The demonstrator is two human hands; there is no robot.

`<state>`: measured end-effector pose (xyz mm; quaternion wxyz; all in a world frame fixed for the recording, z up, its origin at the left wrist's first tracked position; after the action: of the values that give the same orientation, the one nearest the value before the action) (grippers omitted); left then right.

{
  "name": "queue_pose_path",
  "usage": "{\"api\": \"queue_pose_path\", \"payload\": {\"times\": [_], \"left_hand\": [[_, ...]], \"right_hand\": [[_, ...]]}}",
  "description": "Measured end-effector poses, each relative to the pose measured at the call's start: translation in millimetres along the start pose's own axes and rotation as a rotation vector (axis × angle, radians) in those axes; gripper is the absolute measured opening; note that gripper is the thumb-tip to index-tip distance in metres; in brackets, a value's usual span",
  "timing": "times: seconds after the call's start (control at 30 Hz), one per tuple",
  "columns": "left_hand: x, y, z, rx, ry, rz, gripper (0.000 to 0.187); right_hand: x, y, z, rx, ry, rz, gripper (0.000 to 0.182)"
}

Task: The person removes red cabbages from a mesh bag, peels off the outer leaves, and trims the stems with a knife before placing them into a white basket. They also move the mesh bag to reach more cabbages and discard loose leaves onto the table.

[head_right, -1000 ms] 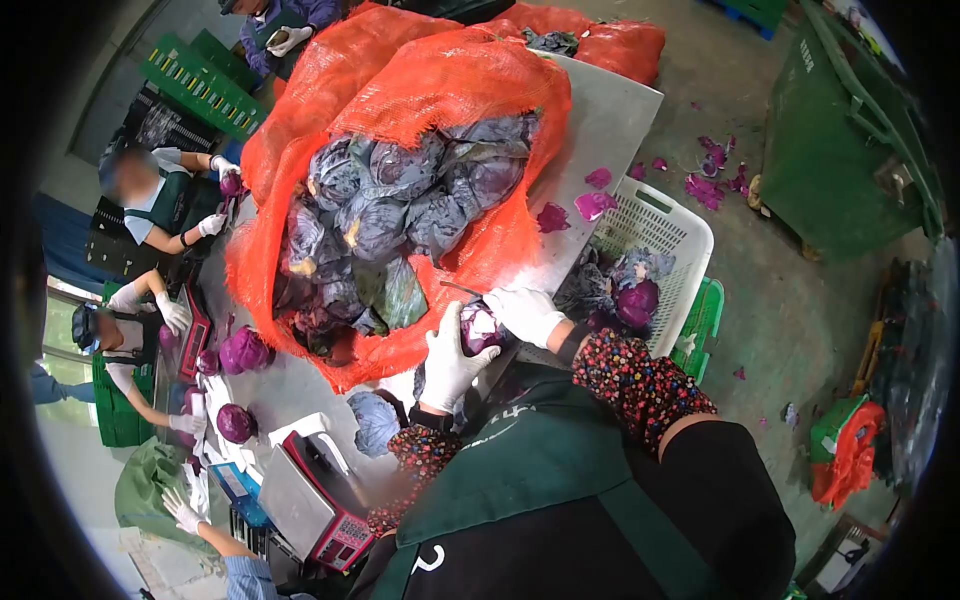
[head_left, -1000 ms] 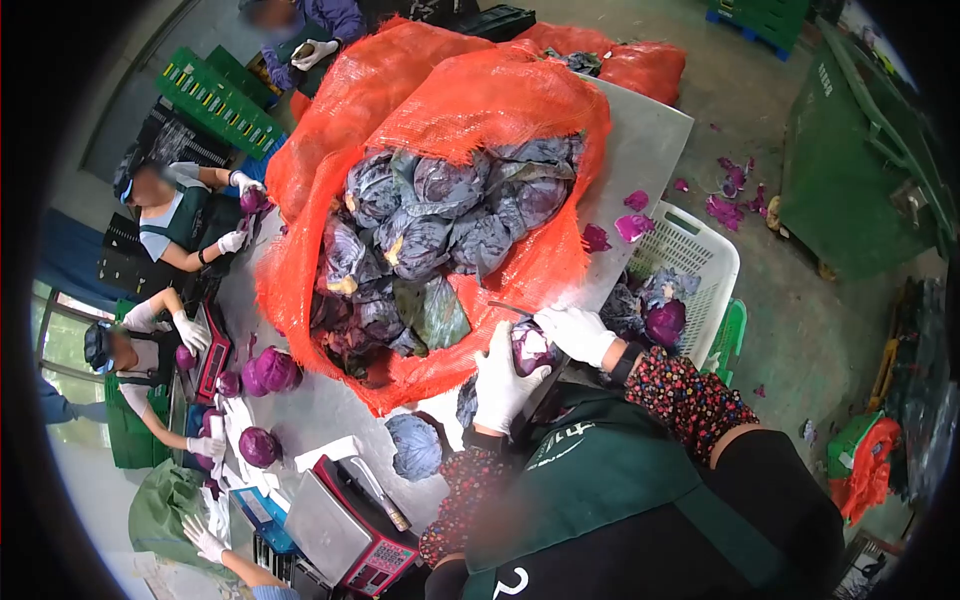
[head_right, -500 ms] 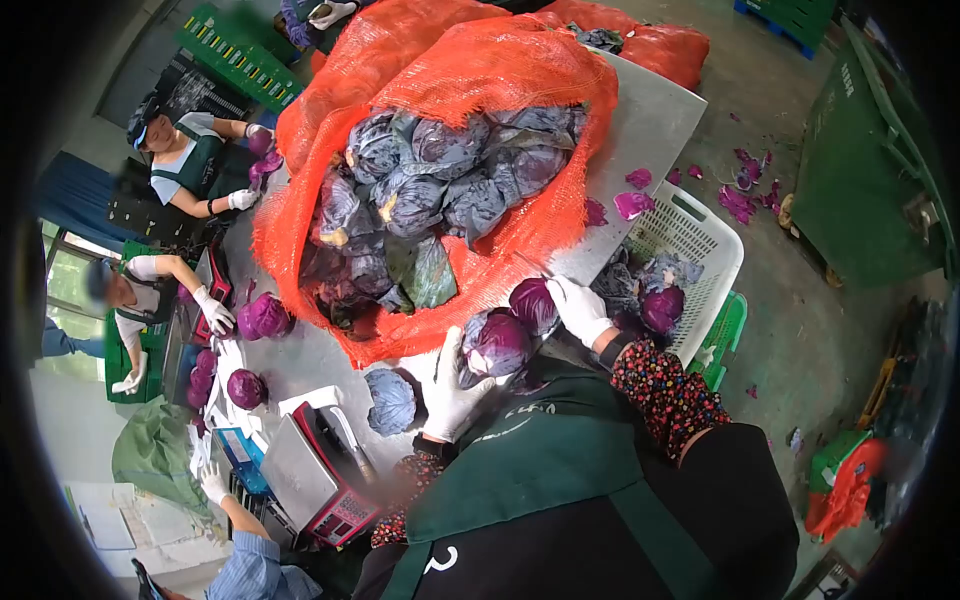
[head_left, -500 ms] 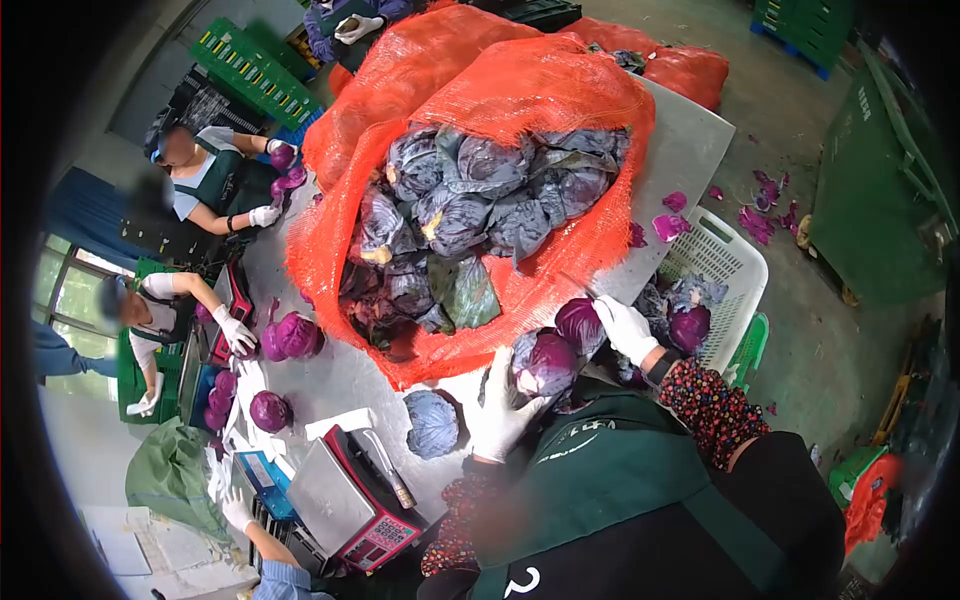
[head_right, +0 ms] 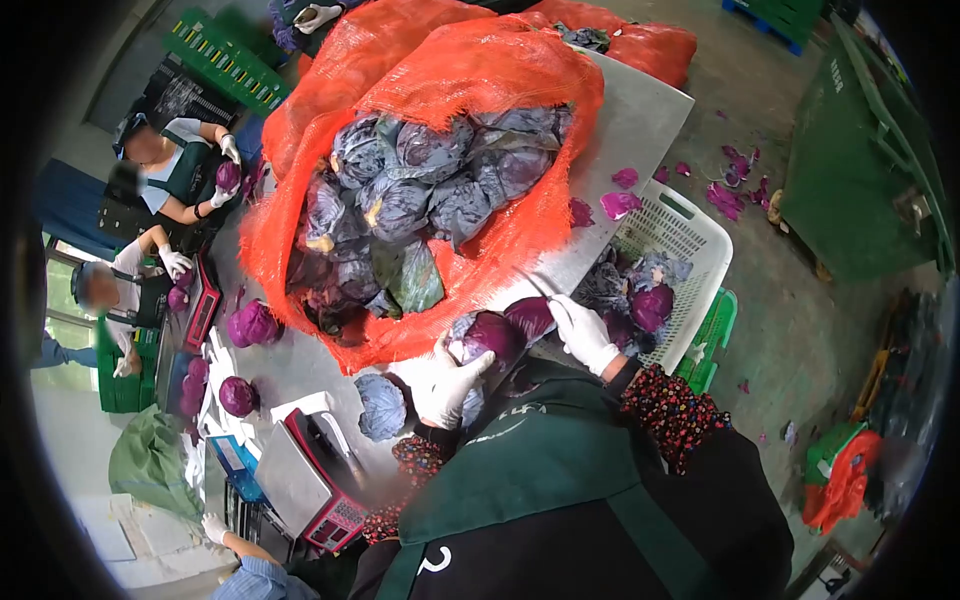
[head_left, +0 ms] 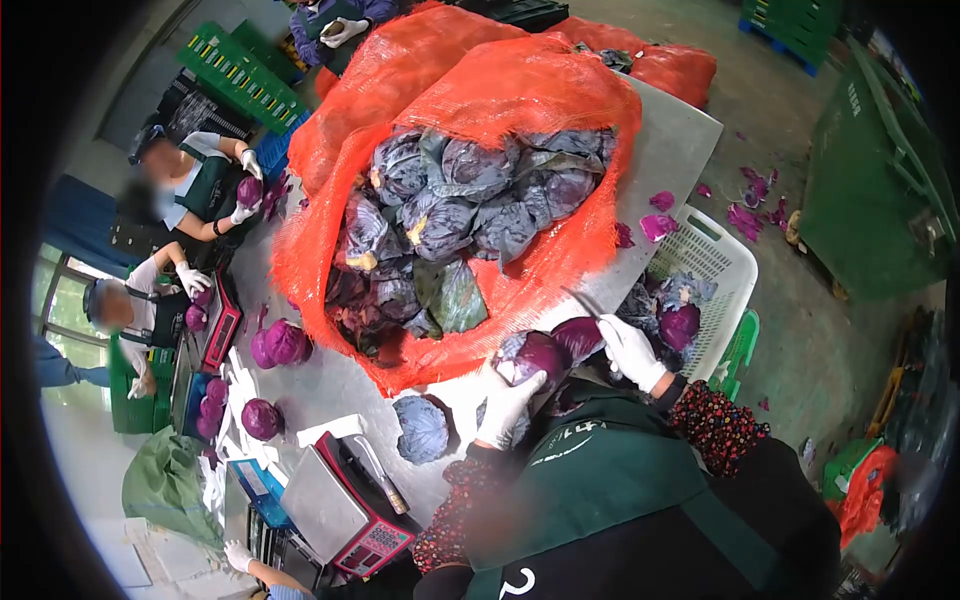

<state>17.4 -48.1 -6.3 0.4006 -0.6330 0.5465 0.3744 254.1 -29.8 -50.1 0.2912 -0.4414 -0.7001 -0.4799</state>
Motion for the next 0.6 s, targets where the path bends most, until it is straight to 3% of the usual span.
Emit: {"api": "queue_pose_path", "payload": {"times": [0.13,0.2,0.27,0.3,0.4,0.43,0.53,0.6], "left_hand": [[-10.0,-4.7,-14.5,0.051,-0.207,0.074,0.097],[9.3,-0.1,-6.1,0.058,-0.263,0.017,0.094],[-7.6,-3.0,-5.6,0.050,-0.632,0.632,0.097],[-12.6,-6.2,-3.7,0.060,-0.659,0.754,0.099],[-15.4,-12.0,4.6,0.080,-0.621,0.773,0.101],[-13.1,-12.1,7.9,0.065,-0.598,0.745,0.103],[-0.5,-7.7,28.4,0.060,-0.569,0.736,0.105],[-6.3,-13.8,27.9,0.063,-0.542,0.759,0.105]], "right_hand": [[-40.7,17.5,23.8,-0.075,-0.001,0.368,0.037],[-41.3,48.0,28.3,-0.244,-0.036,0.083,0.041],[-35.5,71.2,25.0,-0.737,0.139,-0.911,0.053],[-17.8,79.3,15.0,-0.626,0.042,-0.935,0.066],[22.3,69.2,-1.0,-0.457,0.076,-0.889,0.064],[7.4,48.2,2.8,-0.545,0.343,-0.766,0.061],[24.5,3.5,-6.3,-0.130,0.433,-0.722,0.050],[35.5,-17.1,-5.1,-0.126,0.547,-0.553,0.049]]}}
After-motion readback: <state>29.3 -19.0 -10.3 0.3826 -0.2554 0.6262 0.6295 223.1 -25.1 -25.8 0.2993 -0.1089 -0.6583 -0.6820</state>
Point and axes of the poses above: each hand's wrist, its own z-axis towards the middle knuckle, its own y-axis out of the back of the hand, x = y × z, the point moved 2 cm from there along z, towards the middle knuckle, and after that the axes turned 15 degrees about -z, right-handed, at the moved point
